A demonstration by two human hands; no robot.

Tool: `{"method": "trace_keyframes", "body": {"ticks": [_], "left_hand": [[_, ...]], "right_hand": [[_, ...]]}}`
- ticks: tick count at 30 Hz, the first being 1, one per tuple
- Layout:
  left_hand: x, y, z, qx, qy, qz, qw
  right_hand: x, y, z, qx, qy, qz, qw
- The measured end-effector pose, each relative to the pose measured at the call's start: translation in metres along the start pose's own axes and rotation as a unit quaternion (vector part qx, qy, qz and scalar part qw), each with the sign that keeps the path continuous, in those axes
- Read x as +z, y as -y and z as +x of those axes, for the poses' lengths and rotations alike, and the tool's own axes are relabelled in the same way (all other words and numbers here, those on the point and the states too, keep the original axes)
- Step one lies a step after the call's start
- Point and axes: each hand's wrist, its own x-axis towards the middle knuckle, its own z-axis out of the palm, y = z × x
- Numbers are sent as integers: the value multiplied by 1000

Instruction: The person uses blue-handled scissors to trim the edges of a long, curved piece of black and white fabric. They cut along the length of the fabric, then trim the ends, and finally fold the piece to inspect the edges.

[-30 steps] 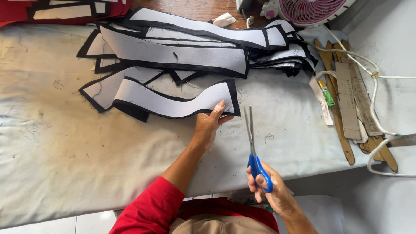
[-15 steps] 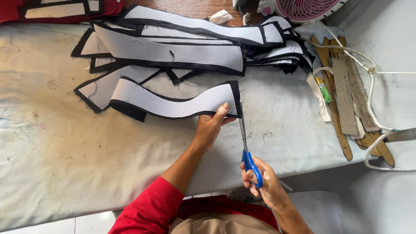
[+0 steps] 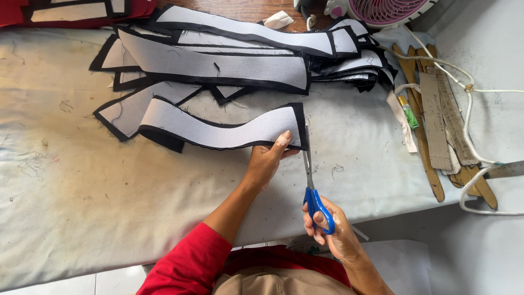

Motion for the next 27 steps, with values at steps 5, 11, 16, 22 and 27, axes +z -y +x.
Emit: {"method": "trace_keyframes", "body": {"ticks": [5, 11, 16, 22, 27], "left_hand": [[-2, 6, 1, 2, 5, -5, 1000], [-1, 2, -1, 11, 17, -3, 1000], [0, 1, -1, 5, 5, 6, 1000], [1, -1, -3, 3, 8, 5, 1000], [2, -1, -3, 0, 4, 4, 1000]], "right_hand": [[2, 4, -1, -5, 10, -10, 1000], [3, 4, -1, 2, 5, -14, 1000], [4, 7, -2, 8, 16, -16, 1000], [6, 11, -3, 11, 20, -30, 999], [7, 14, -3, 20, 34, -29, 999]]}}
